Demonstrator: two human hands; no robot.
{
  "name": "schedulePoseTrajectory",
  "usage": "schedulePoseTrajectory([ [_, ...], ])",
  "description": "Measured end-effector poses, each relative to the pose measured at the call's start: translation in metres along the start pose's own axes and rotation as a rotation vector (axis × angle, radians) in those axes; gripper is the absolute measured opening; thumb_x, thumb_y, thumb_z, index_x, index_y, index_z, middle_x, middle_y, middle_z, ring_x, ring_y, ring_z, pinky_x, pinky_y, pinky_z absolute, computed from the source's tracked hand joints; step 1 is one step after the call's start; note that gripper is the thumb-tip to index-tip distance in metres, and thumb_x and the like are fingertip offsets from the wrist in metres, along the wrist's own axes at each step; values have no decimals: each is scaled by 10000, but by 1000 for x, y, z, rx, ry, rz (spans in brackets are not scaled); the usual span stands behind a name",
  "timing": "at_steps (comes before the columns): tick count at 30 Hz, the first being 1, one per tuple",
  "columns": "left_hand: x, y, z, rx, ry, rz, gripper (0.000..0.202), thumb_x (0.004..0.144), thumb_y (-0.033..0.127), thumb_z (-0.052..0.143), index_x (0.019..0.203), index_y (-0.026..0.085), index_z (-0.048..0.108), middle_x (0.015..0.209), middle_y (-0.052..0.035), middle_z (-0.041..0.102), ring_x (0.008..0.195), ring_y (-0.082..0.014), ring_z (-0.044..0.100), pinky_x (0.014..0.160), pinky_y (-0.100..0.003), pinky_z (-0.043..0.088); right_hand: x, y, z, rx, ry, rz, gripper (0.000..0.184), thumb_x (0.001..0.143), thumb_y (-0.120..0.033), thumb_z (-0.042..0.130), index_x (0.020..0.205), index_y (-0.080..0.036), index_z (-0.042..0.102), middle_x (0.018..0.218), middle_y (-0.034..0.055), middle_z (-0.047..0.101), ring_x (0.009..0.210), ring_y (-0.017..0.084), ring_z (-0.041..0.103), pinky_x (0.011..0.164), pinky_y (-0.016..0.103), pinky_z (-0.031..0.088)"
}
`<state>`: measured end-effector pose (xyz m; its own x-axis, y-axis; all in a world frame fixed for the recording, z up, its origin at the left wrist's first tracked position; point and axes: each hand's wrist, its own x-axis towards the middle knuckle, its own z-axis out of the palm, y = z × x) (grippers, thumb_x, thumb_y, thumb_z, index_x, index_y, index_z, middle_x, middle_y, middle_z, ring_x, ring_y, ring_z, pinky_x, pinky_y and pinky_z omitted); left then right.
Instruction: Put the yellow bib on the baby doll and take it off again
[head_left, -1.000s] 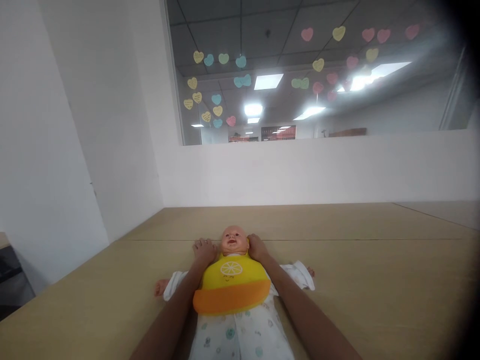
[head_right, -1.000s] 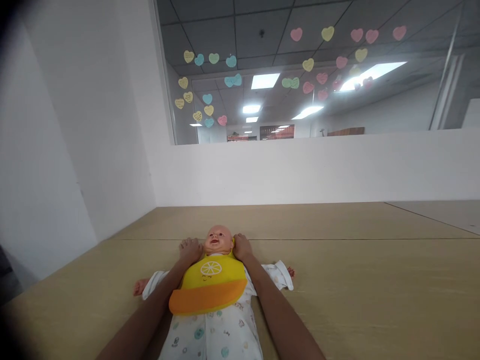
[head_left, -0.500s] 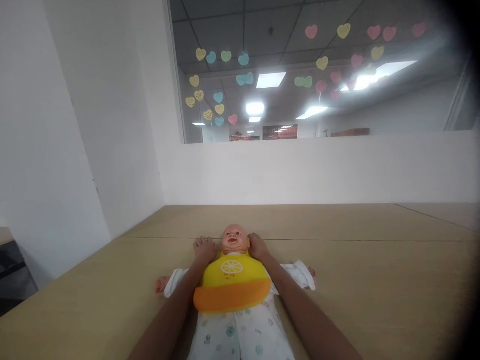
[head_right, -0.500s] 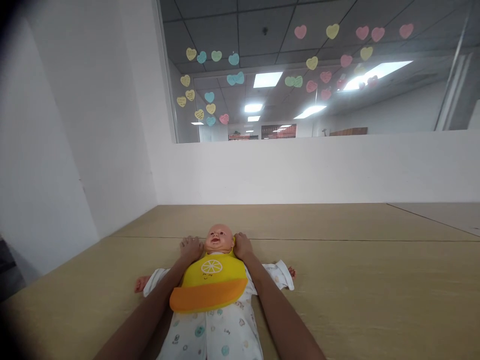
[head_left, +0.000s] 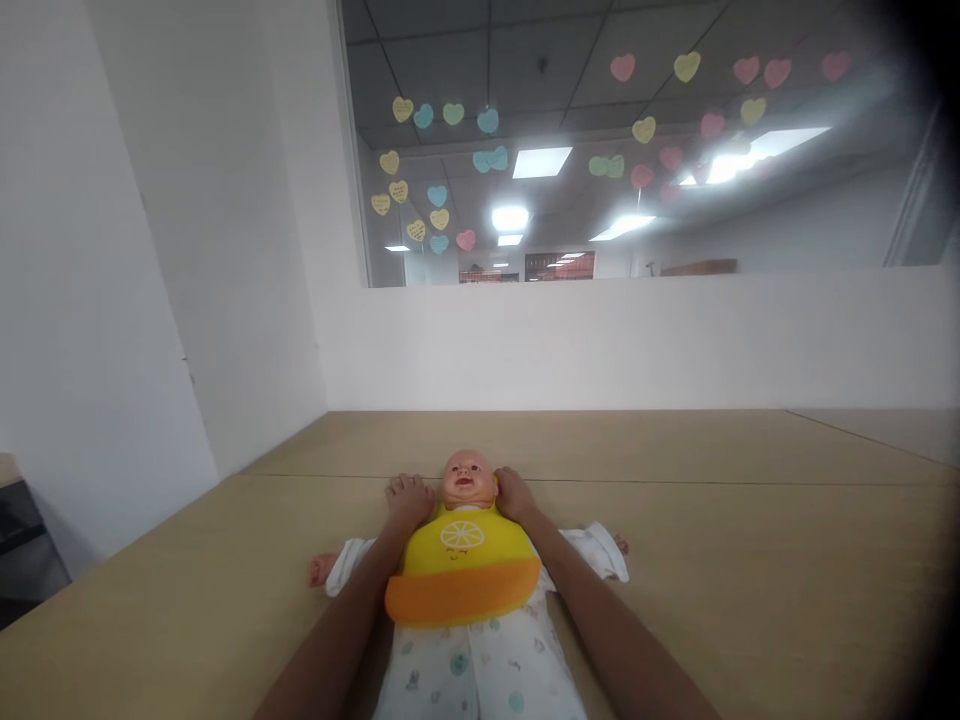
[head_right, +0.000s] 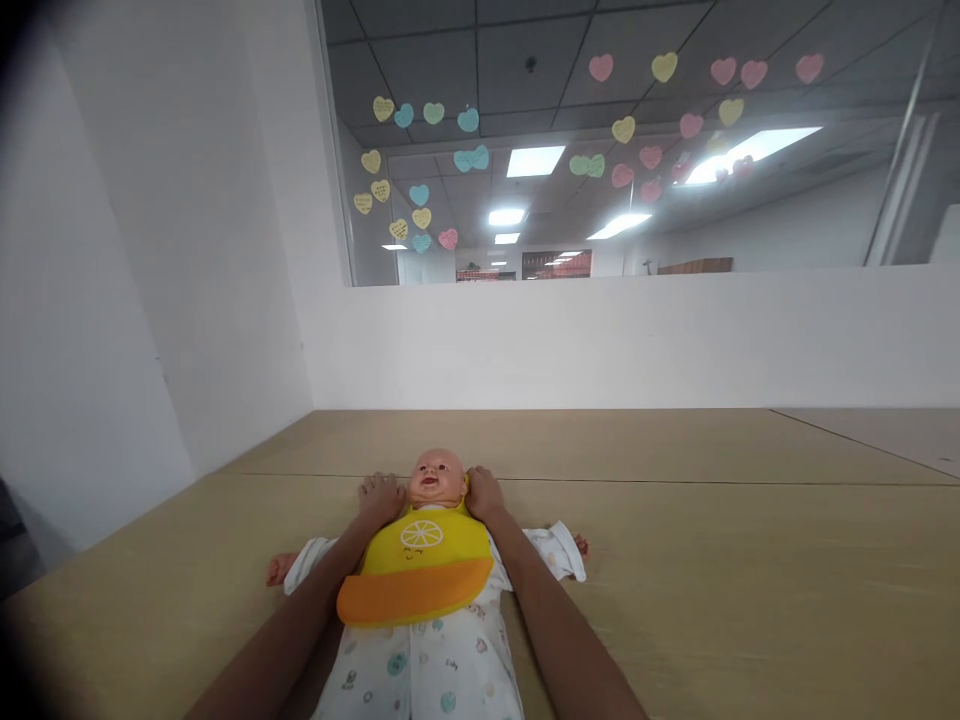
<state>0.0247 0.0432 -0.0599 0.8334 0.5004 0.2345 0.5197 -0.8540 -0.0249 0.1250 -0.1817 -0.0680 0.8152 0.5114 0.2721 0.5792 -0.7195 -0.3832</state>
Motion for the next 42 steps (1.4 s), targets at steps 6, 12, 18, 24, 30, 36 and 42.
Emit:
schedulePoseTrajectory([
  [6, 0, 0, -2, -3, 2, -5, 524, 1011, 348, 341, 1353, 75, 631, 1467, -284, 565, 1369, -407, 495, 1090, -497, 331, 1, 2, 2, 11, 9, -18, 214, 979, -134, 538, 1116, -106, 701, 1201, 144, 703, 1139, 235, 623, 848, 282, 390],
  [12, -1, 0, -1, 3, 11, -7, 525, 1011, 342, 349, 1366, 69, 623, 1477, -281, 555, 1385, -413, 481, 1109, -500, 313, 0, 0, 0, 19, 3, -8, 210, 987, -146, 540, 1127, -111, 693, 1221, 148, 699, 1146, 229, 616, 851, 275, 387],
  [18, -1, 1, -2, 4, 21, 0, 505, 1008, 339, 349, 1324, 78, 645, 1441, -282, 576, 1354, -414, 499, 1079, -499, 336, -1, 1, 1, 15, 21, -21, 192, 965, -120, 557, 1096, -110, 696, 1188, 151, 709, 1111, 234, 622, 836, 281, 381],
  [24, -1, 1, -2, 8, 7, -9, 505, 1015, 342, 352, 1337, 77, 638, 1445, -285, 572, 1346, -403, 502, 1071, -494, 339, 0, 1, 0, 7, 17, -18, 197, 969, -124, 550, 1102, -116, 695, 1178, 146, 707, 1113, 224, 621, 834, 274, 383],
  [30, -1, 0, -2, 18, -6, -2, 527, 1023, 343, 336, 1381, 73, 614, 1503, -291, 531, 1402, -414, 471, 1110, -504, 311, 0, 0, 0, 4, 6, -10, 205, 977, -152, 554, 1115, -109, 699, 1193, 153, 701, 1121, 237, 624, 837, 285, 390],
  [36, 0, 1, -1, 3, 10, -1, 513, 1017, 331, 339, 1349, 60, 623, 1458, -295, 558, 1372, -421, 491, 1083, -501, 337, 1, 1, 2, 13, 10, -3, 206, 971, -127, 553, 1117, -124, 699, 1194, 146, 704, 1127, 229, 620, 839, 277, 381],
  [42, -3, 0, -2, 10, 22, 3, 508, 1021, 347, 331, 1326, 81, 639, 1430, -286, 575, 1360, -423, 496, 1066, -498, 354, -1, 1, 0, 4, 26, -27, 158, 969, -200, 614, 1076, -118, 696, 1168, 145, 704, 1076, 233, 626, 807, 288, 377],
])
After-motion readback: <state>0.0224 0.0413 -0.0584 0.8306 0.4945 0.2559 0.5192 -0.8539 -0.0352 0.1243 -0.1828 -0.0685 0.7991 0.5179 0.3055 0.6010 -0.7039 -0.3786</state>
